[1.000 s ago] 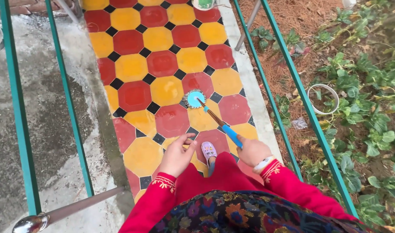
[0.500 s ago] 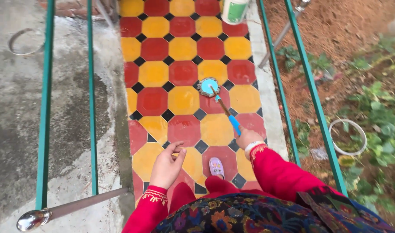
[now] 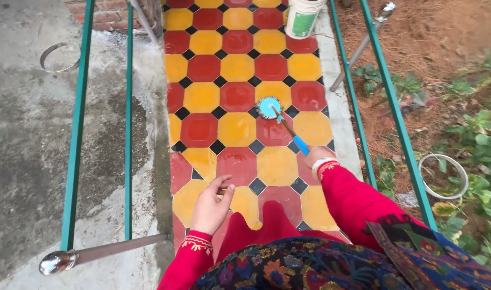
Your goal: Mopping a tiled outdoor walkway using a small round mop, moving slowly along the path.
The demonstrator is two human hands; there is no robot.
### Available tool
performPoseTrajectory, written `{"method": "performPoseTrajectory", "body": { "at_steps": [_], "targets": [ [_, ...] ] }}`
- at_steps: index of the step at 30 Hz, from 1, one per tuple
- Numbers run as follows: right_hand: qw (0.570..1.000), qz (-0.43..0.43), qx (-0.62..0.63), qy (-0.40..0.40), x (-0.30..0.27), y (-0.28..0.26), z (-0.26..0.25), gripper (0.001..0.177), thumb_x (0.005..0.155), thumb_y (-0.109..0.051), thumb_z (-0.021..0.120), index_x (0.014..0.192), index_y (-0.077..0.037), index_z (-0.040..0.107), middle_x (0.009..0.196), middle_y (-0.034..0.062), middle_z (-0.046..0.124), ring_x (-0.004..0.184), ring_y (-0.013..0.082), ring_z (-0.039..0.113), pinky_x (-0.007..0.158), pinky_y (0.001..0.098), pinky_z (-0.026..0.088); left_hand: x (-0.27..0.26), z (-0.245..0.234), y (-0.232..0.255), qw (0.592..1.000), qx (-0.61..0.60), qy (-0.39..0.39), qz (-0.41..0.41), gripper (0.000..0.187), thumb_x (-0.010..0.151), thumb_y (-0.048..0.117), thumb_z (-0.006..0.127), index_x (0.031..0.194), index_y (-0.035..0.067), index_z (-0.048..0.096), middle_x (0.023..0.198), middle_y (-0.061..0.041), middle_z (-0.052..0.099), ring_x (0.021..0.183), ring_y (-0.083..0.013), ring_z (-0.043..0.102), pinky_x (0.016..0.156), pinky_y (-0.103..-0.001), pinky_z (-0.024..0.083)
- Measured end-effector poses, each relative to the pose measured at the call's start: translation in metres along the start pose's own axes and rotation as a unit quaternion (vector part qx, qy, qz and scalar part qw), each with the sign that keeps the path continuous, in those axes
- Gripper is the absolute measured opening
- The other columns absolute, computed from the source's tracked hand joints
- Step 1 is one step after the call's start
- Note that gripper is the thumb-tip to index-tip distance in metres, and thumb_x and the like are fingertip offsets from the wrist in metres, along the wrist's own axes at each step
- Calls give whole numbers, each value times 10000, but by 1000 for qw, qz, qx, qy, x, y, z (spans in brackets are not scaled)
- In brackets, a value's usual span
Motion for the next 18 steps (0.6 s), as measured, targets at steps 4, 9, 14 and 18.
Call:
{"method": "performPoseTrajectory", "body": {
  "at_steps": [4,9,14,18],
  "targets": [
    [999,20,9,27,33,51,46,618,929,-408,486,1540,-314,474,1403,165,658,1351,336,582,1159,462,443,-7,4,-1,999,6,-28,21,370,952,275,628,1308,205,701,1105,-92,786,1033,-249,734,864,-369,570],
    [996,69,59,1,-33,81,89,661,966,-439,525,1571,-200,406,1410,240,627,1349,373,570,1164,484,444,-17,14,-5,996,9,-75,54,356,966,262,619,1299,174,709,1106,-91,784,1020,-239,730,868,-362,572],
    [993,107,47,-30,-114,96,120,627,964,-476,496,1568,-333,408,1374,193,669,1332,356,593,1133,480,479,-26,36,-15,988,14,-128,90,373,963,254,632,1310,134,695,1105,-111,778,1028,-268,723,877,-395,569],
    [990,121,52,-44,-126,109,146,606,964,-478,484,1559,-383,427,1329,178,703,1302,346,625,1101,477,503,-37,45,-7,981,21,-170,91,379,973,266,619,1318,130,692,1118,-114,777,1041,-286,717,894,-407,568]
  ]
}}
Point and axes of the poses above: each hand's wrist, its own x-axis towards the middle knuckle, its own z-axis out of the palm, y = z × x, the point moved 9 cm from there along x, towards the middle knuckle
